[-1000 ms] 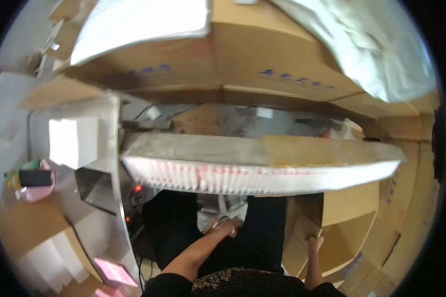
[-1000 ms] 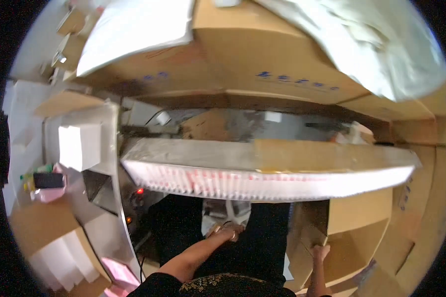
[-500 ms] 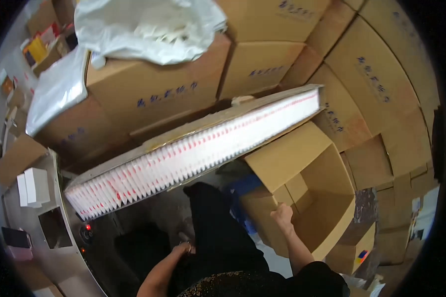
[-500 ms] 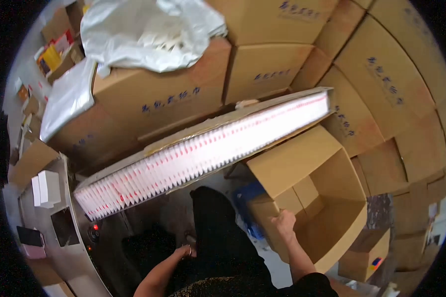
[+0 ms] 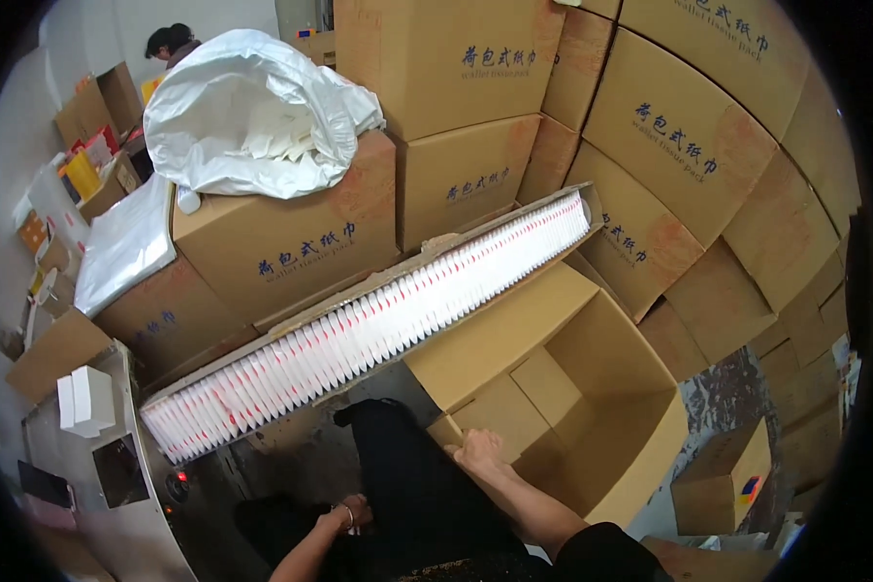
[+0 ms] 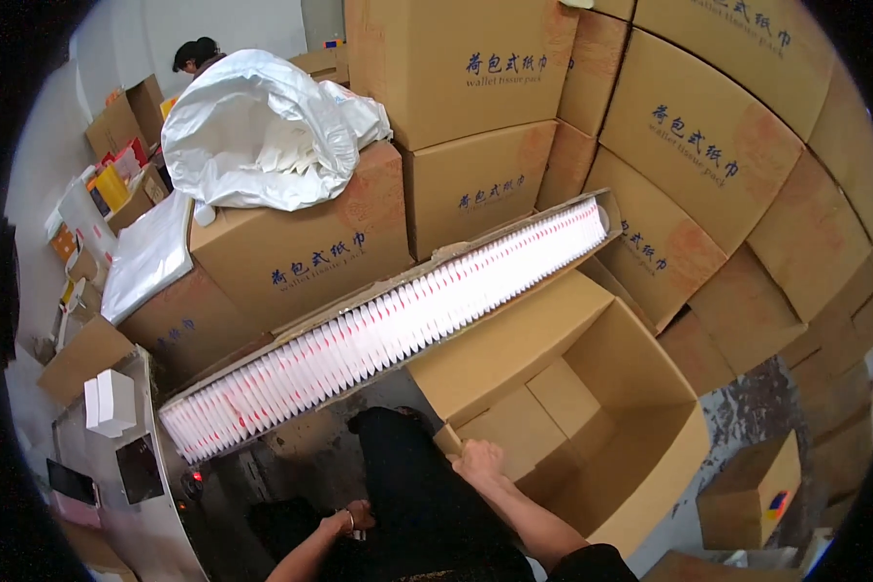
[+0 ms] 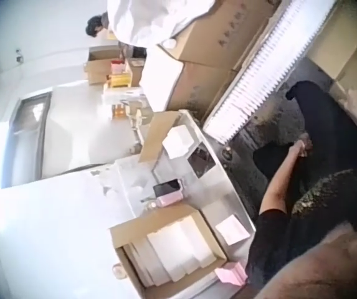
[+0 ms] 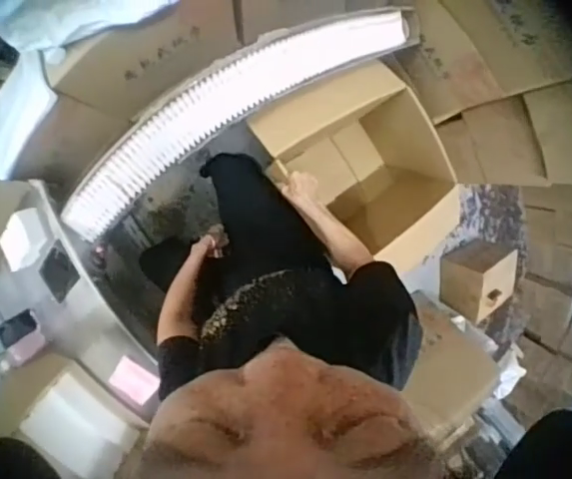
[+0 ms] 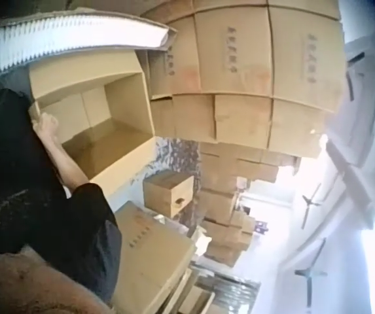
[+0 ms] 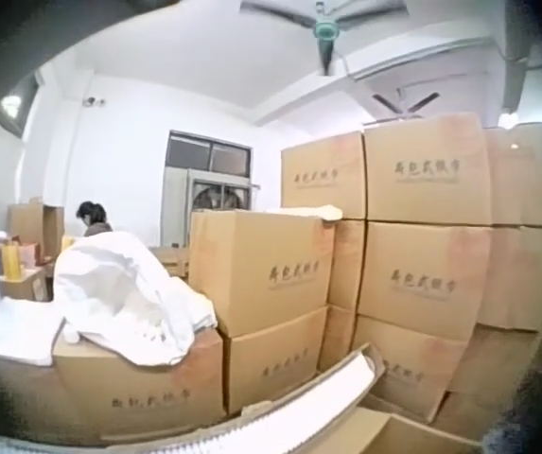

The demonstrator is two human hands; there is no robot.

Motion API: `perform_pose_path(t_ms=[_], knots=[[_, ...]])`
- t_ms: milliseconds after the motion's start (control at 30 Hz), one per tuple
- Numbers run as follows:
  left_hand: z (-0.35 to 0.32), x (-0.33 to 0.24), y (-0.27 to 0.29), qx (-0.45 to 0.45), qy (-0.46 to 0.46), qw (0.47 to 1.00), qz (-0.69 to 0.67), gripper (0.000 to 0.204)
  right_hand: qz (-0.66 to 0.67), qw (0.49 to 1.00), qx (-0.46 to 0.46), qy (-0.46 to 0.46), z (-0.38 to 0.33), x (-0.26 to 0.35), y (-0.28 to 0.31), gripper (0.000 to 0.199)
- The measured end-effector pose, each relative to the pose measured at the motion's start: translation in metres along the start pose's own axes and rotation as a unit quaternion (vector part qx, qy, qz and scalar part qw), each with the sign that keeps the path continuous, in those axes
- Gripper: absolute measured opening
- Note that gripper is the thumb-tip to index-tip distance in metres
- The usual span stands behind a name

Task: Packaging individual tissue packs and pink paper sheets into boxes and larger cardboard containers using a semi-automatic packaging machine.

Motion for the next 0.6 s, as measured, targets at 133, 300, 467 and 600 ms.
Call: perform_pose_path(t_ms=[133, 300, 467, 600], knots=[[-0.034, 0.014, -0.002, -0.059, 0.119, 0.991, -0.032, 0.033, -0.008, 0.998, 0.034, 0.053, 0.005, 0.014, 0.003, 0.038], [-0.163, 0.081, 0.040, -0.556, 0.316, 0.377, -0.670, 0.033, 0.303, 0.935, -0.174, 0.067, 0.063, 0.080, 0.123, 0.026], [-0.296, 0.081, 0.149, -0.716, 0.305, 0.230, -0.583, 0.035, 0.295, 0.854, -0.377, 0.203, 0.153, 0.117, 0.122, 0.056], [-0.378, 0.013, 0.223, -0.715, -0.462, -0.109, -0.514, 0.013, 0.237, 0.863, -0.409, 0.176, 0.169, 0.123, 0.110, 0.066]])
Point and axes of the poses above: each hand's wrist, its own z-axis towards the middle knuckle, its own y-axis out of the back of the hand, x = y × z, the point moved 8 cm from there along z, towards the middle knuckle, and after that the axes turned 10 degrees about -x, right-handed, at the moved point
